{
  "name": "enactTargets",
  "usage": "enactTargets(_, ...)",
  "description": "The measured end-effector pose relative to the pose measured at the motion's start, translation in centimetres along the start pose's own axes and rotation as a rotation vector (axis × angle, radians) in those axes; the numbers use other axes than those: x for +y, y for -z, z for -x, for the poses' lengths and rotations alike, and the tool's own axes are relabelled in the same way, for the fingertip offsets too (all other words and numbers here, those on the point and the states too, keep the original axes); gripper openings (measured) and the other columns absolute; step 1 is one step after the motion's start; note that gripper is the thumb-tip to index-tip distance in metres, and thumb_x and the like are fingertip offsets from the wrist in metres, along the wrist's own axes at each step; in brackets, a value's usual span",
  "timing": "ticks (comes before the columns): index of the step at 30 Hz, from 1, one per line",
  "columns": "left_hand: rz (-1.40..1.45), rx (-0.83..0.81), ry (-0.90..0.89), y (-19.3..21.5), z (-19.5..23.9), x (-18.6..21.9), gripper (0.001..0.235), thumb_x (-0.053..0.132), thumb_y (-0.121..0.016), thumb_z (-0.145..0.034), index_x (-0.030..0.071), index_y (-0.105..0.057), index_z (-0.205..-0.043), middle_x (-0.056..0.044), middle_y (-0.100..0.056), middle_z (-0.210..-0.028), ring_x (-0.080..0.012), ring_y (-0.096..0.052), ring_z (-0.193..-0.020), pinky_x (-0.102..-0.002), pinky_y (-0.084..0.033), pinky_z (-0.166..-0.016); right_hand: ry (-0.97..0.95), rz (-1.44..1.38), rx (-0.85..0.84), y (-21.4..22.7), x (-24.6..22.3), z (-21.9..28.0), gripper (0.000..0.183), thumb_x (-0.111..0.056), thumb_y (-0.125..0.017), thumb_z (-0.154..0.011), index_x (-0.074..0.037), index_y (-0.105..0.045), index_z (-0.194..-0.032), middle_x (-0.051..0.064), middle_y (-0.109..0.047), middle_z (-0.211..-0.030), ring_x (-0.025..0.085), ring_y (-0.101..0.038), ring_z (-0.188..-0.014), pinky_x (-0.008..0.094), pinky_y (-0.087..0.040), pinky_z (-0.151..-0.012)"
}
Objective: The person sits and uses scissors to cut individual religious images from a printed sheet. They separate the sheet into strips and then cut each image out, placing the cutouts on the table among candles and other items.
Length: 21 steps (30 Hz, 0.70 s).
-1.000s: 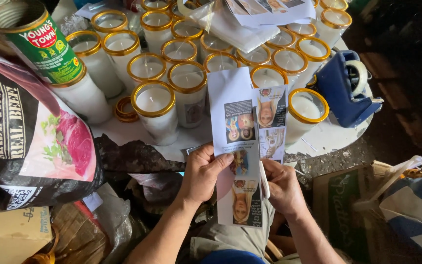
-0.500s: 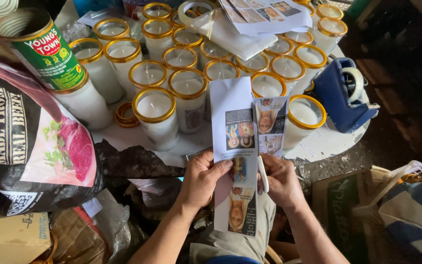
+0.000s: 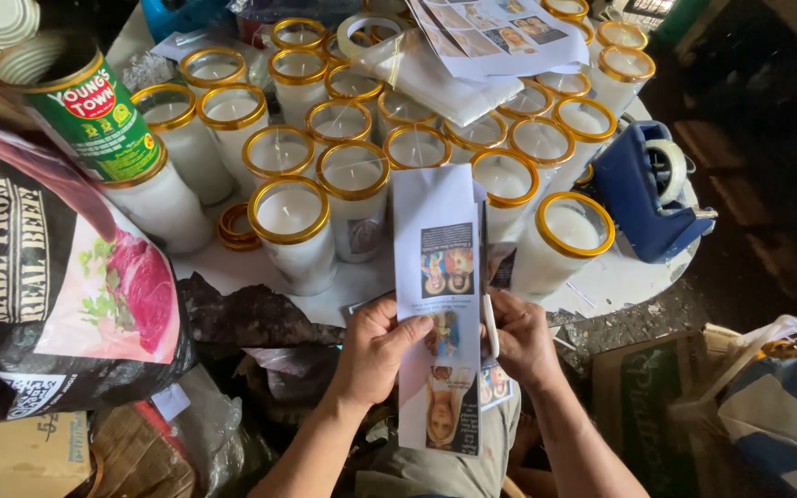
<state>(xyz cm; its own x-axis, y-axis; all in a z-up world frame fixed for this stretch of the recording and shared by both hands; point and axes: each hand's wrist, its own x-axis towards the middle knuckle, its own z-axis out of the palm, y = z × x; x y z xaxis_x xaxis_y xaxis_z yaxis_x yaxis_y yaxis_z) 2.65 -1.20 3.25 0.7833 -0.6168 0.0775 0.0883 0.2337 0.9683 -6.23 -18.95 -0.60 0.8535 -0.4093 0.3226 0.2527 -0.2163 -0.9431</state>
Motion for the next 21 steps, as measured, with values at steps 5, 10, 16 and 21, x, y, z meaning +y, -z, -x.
enactTargets(5,-0.081,0.056,-0.002,1.4,-0.3,-2.9,0.014,0.013,-0.077,-0.087,0.001,-0.077,-0.093,-0.008,-0.071,-0.077,-0.0142,-0.059,-0.077,-0.034,-0.055,-0.076,-0.038,-0.006,0.024,1.2,4.4,0.2,0.042,-0.018,-0.097,-0.066,0.002,-0.076,-0.096,0.009,-0.066,-0.052,0.012,-0.061,-0.046,0.024,-0.050,-0.046)
enactTargets(10,-0.058,0.121,0.066,0.2,2.4,-5.5,0.011,0.010,-0.075,-0.088,0.002,-0.078,-0.095,-0.005,-0.071,-0.080,-0.0132,-0.058,-0.080,-0.036,-0.056,-0.080,-0.043,-0.074,0.001,2.0,4.1,0.0,0.045,-0.006,-0.093,-0.070,0.008,-0.073,-0.108,0.015,-0.069,-0.057,0.015,-0.066,-0.045,0.024,-0.053,-0.044)
enactTargets(16,0.306,0.211,0.204,-3.7,4.8,-12.9,0.008,-0.002,-0.076,-0.086,0.004,-0.076,-0.092,-0.004,-0.068,-0.079,-0.0134,-0.062,-0.077,-0.034,-0.054,-0.079,-0.056,-0.158,0.021,2.2,4.2,0.4,0.044,0.004,-0.088,-0.074,0.012,-0.068,-0.112,0.021,-0.072,-0.063,0.018,-0.069,-0.047,0.026,-0.056,-0.044)
enactTargets(21,0.619,0.207,0.199,-6.6,3.9,-14.5,0.018,-0.009,-0.073,-0.083,0.007,-0.064,-0.079,-0.004,-0.066,-0.078,-0.0147,-0.062,-0.076,-0.033,-0.050,-0.076,-0.099,-0.187,0.052,1.8,2.7,0.8,0.044,-0.004,-0.086,-0.076,0.008,-0.069,-0.114,0.010,-0.069,-0.068,0.012,-0.063,-0.051,0.023,-0.054,-0.045)
